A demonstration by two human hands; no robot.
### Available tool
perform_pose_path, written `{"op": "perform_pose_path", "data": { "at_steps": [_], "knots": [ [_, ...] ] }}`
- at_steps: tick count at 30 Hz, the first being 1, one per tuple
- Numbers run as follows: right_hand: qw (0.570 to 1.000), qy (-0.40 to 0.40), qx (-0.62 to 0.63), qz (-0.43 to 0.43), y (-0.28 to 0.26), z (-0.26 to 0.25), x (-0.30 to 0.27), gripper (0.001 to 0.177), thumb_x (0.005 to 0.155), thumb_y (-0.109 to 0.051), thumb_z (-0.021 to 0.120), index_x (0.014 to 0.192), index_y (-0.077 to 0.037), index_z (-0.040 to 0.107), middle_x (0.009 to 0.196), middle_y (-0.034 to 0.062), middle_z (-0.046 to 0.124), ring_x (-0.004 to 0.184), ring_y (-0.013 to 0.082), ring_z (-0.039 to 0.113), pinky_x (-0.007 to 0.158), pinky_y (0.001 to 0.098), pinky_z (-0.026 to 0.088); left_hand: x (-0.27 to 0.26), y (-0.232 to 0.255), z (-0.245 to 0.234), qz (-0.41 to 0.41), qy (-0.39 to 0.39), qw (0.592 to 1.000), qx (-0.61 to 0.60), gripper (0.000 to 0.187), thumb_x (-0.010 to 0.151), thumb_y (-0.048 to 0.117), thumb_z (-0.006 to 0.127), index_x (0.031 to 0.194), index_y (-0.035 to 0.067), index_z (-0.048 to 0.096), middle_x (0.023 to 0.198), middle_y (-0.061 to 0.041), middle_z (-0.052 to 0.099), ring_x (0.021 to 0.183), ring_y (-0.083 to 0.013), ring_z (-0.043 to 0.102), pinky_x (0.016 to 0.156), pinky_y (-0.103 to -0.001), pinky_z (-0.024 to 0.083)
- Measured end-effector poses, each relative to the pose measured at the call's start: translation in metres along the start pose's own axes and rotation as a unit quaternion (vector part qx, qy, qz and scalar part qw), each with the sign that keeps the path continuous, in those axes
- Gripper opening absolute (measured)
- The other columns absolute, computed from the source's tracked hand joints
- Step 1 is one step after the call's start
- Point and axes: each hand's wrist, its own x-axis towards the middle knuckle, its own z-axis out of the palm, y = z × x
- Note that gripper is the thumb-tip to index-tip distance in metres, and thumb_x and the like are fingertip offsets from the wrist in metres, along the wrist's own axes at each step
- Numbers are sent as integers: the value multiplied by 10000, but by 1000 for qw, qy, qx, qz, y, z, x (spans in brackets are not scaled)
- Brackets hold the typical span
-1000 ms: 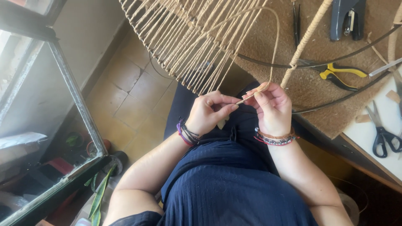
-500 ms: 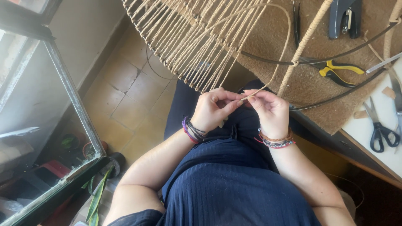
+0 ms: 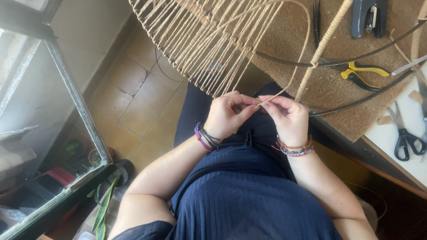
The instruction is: Weaving a lampshade by attaching wicker strands to a frame using hot glue and trimming them with scissors.
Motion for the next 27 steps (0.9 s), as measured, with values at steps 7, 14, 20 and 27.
{"op": "perform_pose_path", "data": {
  "at_steps": [7, 14, 20, 27],
  "knots": [
    [998, 2, -56, -19, -4, 1, 3, 60, 957, -89, 785, 946, -30, 796, 928, 68, 790, 801, 172, 762, 712, 300, 631, 2, -1, 0, -6, 0, 1000, -9, 151, 841, 188, 815, 979, 129, 817, 676, -48, 692, 487, -80, 587, 466, -197, 509],
    [998, -6, -57, -9, -6, 2, 4, 75, 961, -101, 783, 927, -35, 789, 918, 58, 785, 773, 161, 758, 701, 293, 630, 1, -2, 0, -11, -2, 1000, -7, 138, 839, 185, 816, 963, 123, 818, 687, -53, 699, 491, -97, 604, 464, -206, 519],
    [998, -9, -56, -10, -5, 4, 4, 82, 969, -92, 771, 917, -30, 782, 917, 59, 784, 768, 160, 758, 695, 289, 627, 0, -2, 1, -10, 2, 1000, -10, 140, 842, 182, 816, 965, 116, 812, 694, -57, 698, 499, -112, 635, 466, -220, 529],
    [999, -17, -29, -3, -4, 0, 7, 91, 971, -75, 761, 921, 1, 773, 914, 86, 780, 800, 170, 759, 706, 295, 636, 0, 6, 0, -18, -7, 1000, -10, 196, 827, 266, 849, 949, 115, 817, 745, -72, 715, 495, -89, 554, 473, -209, 479]
  ]
}}
